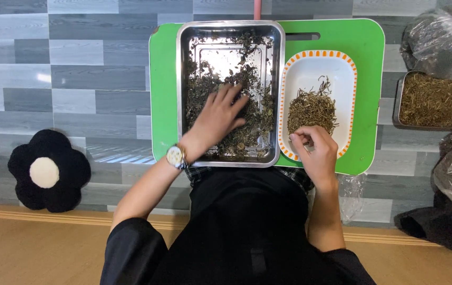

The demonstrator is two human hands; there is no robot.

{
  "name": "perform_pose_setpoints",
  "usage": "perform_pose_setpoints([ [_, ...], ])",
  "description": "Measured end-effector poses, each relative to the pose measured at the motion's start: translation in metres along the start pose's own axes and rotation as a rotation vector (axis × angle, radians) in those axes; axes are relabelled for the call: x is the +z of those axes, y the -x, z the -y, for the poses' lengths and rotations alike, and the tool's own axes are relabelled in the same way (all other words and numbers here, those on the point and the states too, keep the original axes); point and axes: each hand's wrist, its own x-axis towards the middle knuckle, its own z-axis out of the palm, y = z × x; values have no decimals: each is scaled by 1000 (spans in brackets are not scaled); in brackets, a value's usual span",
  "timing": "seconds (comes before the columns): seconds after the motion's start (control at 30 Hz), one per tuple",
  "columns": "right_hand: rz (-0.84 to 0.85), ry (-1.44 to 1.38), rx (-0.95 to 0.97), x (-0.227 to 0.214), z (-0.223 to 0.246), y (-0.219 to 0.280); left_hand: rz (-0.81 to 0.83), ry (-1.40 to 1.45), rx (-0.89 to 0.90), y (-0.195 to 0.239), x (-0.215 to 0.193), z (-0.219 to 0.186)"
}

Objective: The person sits on the floor and sorts dried herbs by hand, picking specific pieces from a large metal tray and placing them into a smaller white bowl. The task involves repetitive hand movements to separate the herbs.

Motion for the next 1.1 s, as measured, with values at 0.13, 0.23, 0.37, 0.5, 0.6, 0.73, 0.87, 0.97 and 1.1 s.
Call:
perform_pose_setpoints([
  [0.13, 86, 62, -77, -8, 8, -23, -64, -138, 25, 30, 13, -5],
  [0.23, 261, 229, -175, -13, 14, -47, -164, -164, 16, 45, 20, -6],
  [0.37, 385, 320, -366, 5, 30, -87, -181, -46, -66, 57, 30, -14],
  [0.5, 518, 344, -524, 44, 36, -120, -186, -42, -142, 61, 48, -18],
  [0.6, 596, 373, -559, 81, 14, -133, -202, -21, -153, 62, 58, -15],
  [0.73, 605, 405, -616, 94, 11, -140, -215, 43, -165, 63, 62, -13],
  [0.87, 613, 492, -629, 103, 3, -137, -229, 79, -162, 64, 61, -13],
  [0.97, 602, 525, -663, 110, -7, -136, -239, 97, -163, 64, 62, -12],
  [1.1, 584, 545, -678, 114, -13, -135, -246, 107, -168, 64, 65, -12],
])
